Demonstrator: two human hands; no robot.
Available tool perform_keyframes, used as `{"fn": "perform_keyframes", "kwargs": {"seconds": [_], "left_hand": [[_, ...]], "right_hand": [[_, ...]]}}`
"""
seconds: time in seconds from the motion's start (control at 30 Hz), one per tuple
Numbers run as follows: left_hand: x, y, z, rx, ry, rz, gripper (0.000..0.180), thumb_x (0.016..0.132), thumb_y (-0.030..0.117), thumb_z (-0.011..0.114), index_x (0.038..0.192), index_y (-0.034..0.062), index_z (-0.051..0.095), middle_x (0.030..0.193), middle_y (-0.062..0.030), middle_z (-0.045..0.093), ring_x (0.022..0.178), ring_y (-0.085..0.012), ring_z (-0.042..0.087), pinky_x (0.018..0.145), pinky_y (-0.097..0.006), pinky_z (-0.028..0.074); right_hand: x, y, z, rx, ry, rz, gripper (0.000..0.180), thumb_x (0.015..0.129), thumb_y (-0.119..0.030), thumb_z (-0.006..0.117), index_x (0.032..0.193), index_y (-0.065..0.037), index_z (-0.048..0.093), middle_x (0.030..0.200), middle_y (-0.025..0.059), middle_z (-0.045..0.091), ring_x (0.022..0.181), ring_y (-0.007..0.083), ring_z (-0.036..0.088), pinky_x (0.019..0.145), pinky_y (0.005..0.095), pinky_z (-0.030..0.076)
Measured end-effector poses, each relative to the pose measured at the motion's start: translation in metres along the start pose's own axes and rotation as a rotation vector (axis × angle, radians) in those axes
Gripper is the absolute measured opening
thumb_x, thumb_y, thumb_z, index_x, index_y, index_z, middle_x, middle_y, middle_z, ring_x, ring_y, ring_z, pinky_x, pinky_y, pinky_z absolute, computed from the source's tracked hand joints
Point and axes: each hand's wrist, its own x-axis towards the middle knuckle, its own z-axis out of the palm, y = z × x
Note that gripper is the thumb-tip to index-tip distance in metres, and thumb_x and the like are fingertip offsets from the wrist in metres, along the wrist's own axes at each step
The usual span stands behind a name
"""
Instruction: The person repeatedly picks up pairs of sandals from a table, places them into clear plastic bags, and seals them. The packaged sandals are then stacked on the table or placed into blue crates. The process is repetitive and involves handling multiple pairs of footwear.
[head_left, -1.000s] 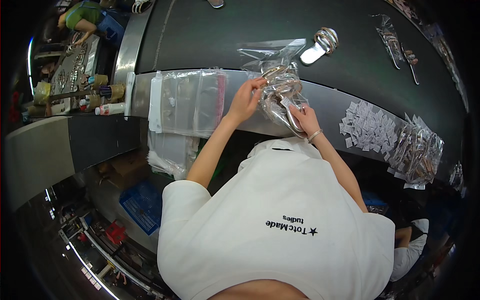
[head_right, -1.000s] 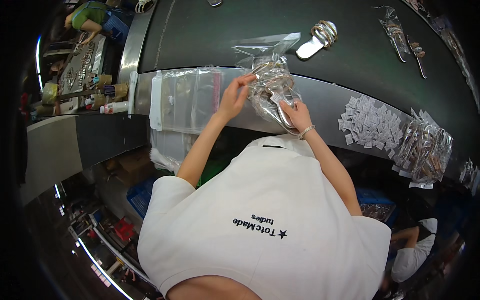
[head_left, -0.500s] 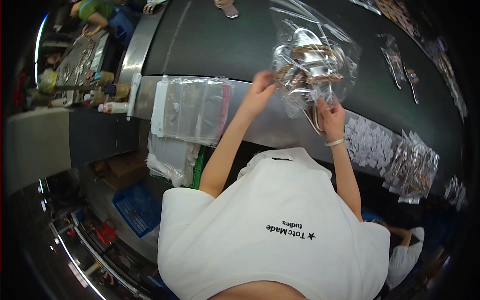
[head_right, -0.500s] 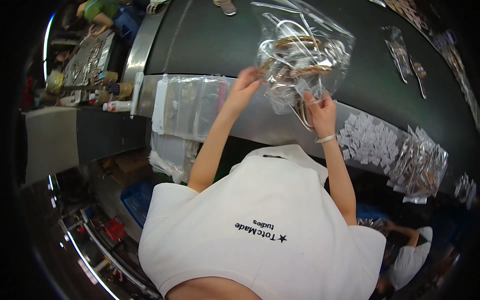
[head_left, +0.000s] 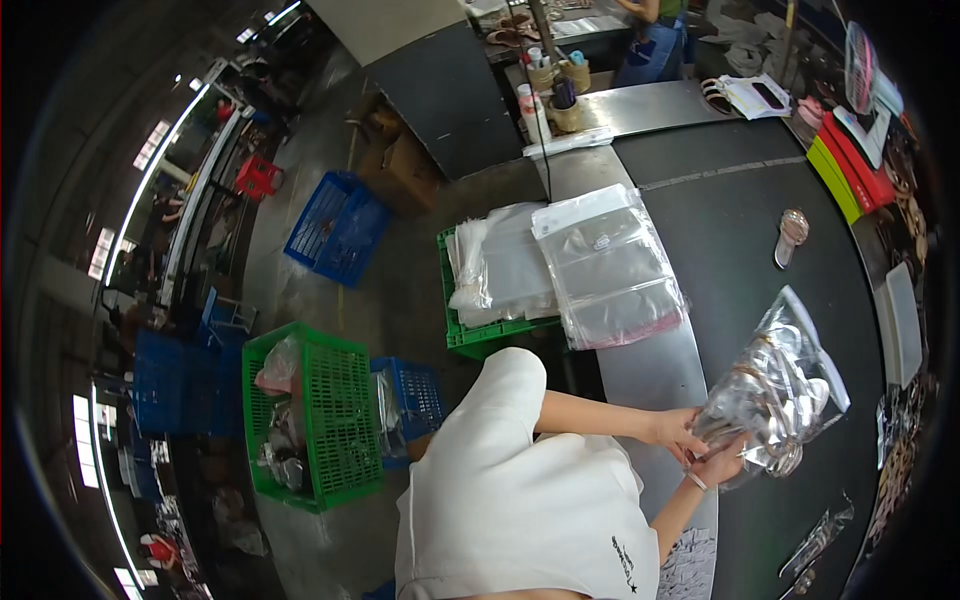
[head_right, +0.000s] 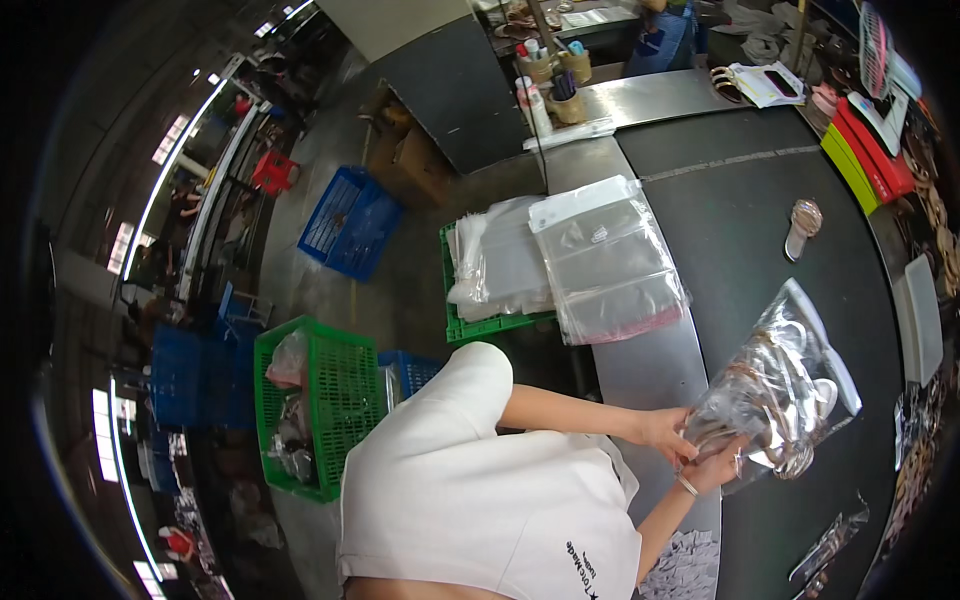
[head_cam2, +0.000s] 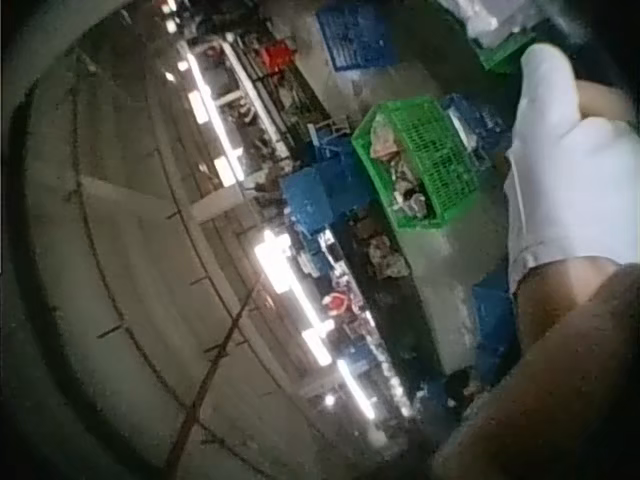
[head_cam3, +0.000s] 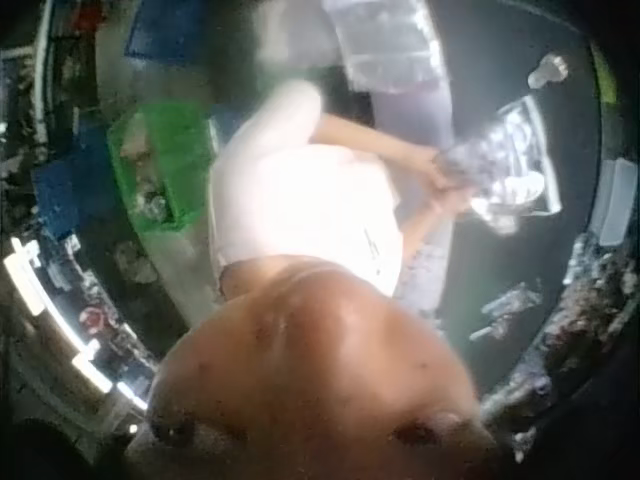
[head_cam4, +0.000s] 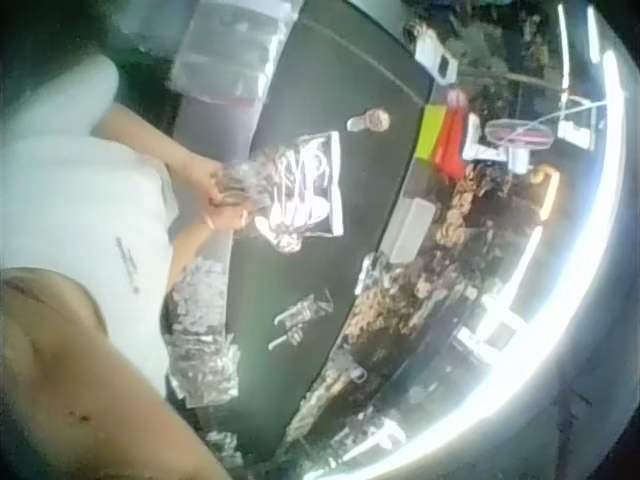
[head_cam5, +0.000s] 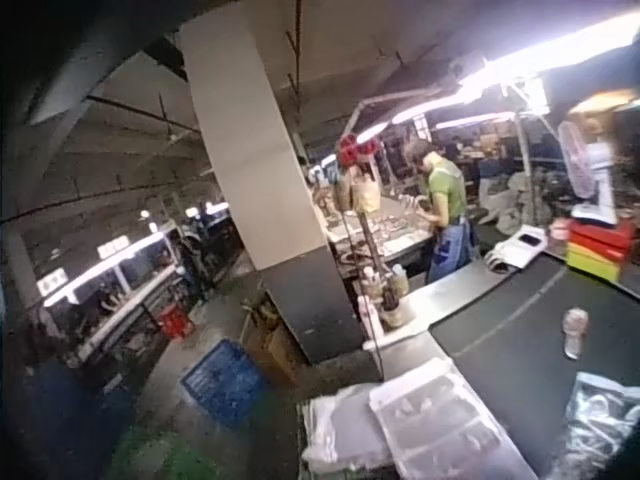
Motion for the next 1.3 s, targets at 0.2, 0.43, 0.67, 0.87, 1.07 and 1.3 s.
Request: {"fn": "perform_keyframes", "kwargs": {"seconds": [0.2,0.43,0.67,0.87,1.07,1.3], "left_hand": [[0.047,-0.179,-0.096,-0.200,0.289,-0.274,0.021,0.072,-0.003,0.064,0.092,-0.0023,0.060,0.074,-0.0141,0.063,0.061,-0.0203,0.064,0.055,-0.034,0.054],[0.064,-0.153,-0.109,-0.123,0.412,-0.314,0.020,0.086,0.008,0.049,0.093,-0.0090,0.056,0.083,-0.0191,0.064,0.067,-0.0250,0.065,0.054,-0.037,0.055],[0.024,-0.121,-0.099,0.188,0.395,-0.378,0.035,0.094,0.024,0.040,0.096,-0.0077,0.055,0.083,-0.0179,0.064,0.071,-0.0254,0.066,0.057,-0.031,0.056],[0.022,-0.106,-0.085,0.221,0.385,-0.422,0.030,0.089,0.015,0.036,0.085,-0.0048,0.058,0.080,-0.0154,0.064,0.062,-0.0214,0.064,0.056,-0.030,0.055],[0.010,-0.102,-0.090,0.206,0.415,-0.384,0.030,0.092,0.016,0.039,0.098,-0.0078,0.056,0.083,-0.0150,0.064,0.073,-0.0220,0.065,0.059,-0.029,0.054],[-0.001,-0.059,-0.114,1.022,0.340,0.082,0.024,0.086,0.003,0.046,0.108,0.0018,0.056,0.098,-0.0146,0.063,0.091,-0.0233,0.062,0.078,-0.031,0.050]], "right_hand": [[-0.010,0.071,-0.041,-0.793,-0.275,0.006,0.055,0.070,-0.029,0.073,0.107,0.008,0.057,0.106,0.0159,0.059,0.094,0.0235,0.056,0.086,0.0358,0.043],[0.014,0.098,-0.049,-1.073,0.065,-0.476,0.051,0.068,-0.020,0.066,0.113,-0.002,0.051,0.113,0.0142,0.054,0.106,0.0292,0.050,0.089,0.0392,0.040],[-0.039,0.055,-0.010,-1.266,-0.539,-0.346,0.020,0.068,-0.030,0.069,0.076,-0.013,0.062,0.093,0.0058,0.058,0.095,0.0245,0.052,0.079,0.0402,0.036],[-0.049,0.060,-0.002,-1.206,-0.792,-0.583,0.013,0.076,-0.020,0.061,0.079,-0.008,0.057,0.083,0.0063,0.054,0.086,0.0230,0.052,0.076,0.0362,0.037],[-0.101,0.024,-0.154,-1.571,-0.651,-0.169,0.019,0.083,-0.022,0.054,0.087,-0.004,0.061,0.083,0.0108,0.055,0.084,0.0277,0.053,0.075,0.0385,0.042],[-0.143,0.042,-0.277,-1.753,-0.882,0.706,0.028,0.076,-0.016,0.058,0.101,-0.003,0.059,0.089,0.0171,0.065,0.086,0.0318,0.062,0.079,0.0378,0.049]]}}
